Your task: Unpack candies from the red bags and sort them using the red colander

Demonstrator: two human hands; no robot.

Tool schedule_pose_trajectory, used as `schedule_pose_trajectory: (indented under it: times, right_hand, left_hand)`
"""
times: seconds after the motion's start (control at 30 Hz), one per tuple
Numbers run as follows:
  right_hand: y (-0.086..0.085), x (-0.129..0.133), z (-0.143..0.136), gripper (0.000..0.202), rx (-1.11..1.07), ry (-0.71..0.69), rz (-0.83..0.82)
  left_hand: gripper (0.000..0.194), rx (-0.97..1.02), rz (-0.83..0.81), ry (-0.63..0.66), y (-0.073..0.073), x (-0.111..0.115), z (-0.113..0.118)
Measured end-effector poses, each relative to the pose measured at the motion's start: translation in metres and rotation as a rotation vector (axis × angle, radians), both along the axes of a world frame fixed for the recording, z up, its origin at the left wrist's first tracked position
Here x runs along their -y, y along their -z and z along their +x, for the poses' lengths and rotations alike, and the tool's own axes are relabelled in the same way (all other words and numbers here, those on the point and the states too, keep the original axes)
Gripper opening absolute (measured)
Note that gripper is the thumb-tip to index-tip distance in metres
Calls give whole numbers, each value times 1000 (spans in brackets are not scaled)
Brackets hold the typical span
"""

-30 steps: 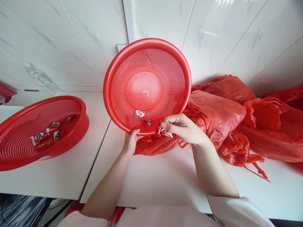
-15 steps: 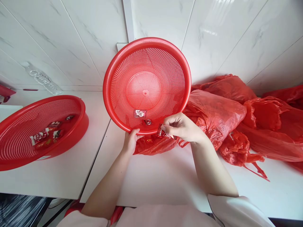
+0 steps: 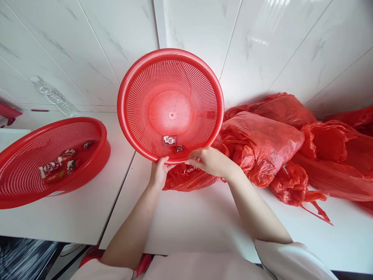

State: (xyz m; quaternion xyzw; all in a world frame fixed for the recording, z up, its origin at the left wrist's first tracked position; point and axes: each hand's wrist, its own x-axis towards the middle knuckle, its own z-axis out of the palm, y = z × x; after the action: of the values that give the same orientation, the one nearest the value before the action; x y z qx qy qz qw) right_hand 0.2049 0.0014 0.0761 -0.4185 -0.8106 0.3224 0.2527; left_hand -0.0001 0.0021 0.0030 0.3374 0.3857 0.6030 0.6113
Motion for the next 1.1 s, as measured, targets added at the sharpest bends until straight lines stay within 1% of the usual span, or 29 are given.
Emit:
schedule_pose_trajectory:
  times: [0.1, 0.13, 0.23, 0.3, 0.37, 0.47, 0.53, 0.57, 0.63, 0.73, 0.8, 0.83, 0.87, 0.93, 1.03, 1.1]
  right_hand:
    - [1, 1, -5, 29, 140, 111, 160]
    - [3, 0, -7, 29, 154, 147, 198]
    - [18, -7, -15, 38, 159, 193, 266]
    - [31, -12, -20, 45, 191, 178, 269]
    - [40, -17, -22, 46, 236, 156, 236]
    - [45, -20, -19, 42, 243, 136, 174]
    - [43, -21, -14, 41, 137, 110, 102]
    - [42, -22, -12, 41, 38, 93, 44]
    - [39, -25, -8, 42, -242, 60, -144]
    - [36, -29, -5, 41, -720, 38, -509]
    - [33, -32, -5, 33, -965, 90, -673]
    - [32, -32, -5, 28, -1044, 123, -711]
    - [31, -33, -4, 26, -1094, 152, -726]
    - [28, -32, -4, 29, -1114, 164, -724]
    - [26, -29, -3, 31, -1056, 117, -696]
    - [26, -28, -3, 34, -1026, 109, -674]
  left_hand:
    - [45, 3, -10, 12, -1, 3, 2]
    - [44, 6, -14, 27, -1, 4, 5]
    - [42, 30, -33, 98, -3, 11, 13]
    - [42, 45, -47, 132, -2, 15, 18]
    - [42, 43, -60, 140, 0, 17, 21]
    - [41, 24, -74, 146, 3, 18, 22]
    - [41, 22, -77, 155, 3, 17, 21]
    - [42, 25, -76, 154, 3, 16, 20]
    - [43, 32, -66, 145, 2, 14, 18]
    - [42, 31, -40, 108, 1, 9, 14]
    - [41, 23, -25, 78, 1, 6, 10]
    - [41, 19, -20, 64, 1, 5, 8]
    - [40, 14, -18, 51, 1, 4, 6]
    - [40, 8, -14, 31, 1, 2, 3]
    - [39, 0, -18, 22, 0, 0, 0]
    - [39, -1, -19, 25, -1, 0, -1]
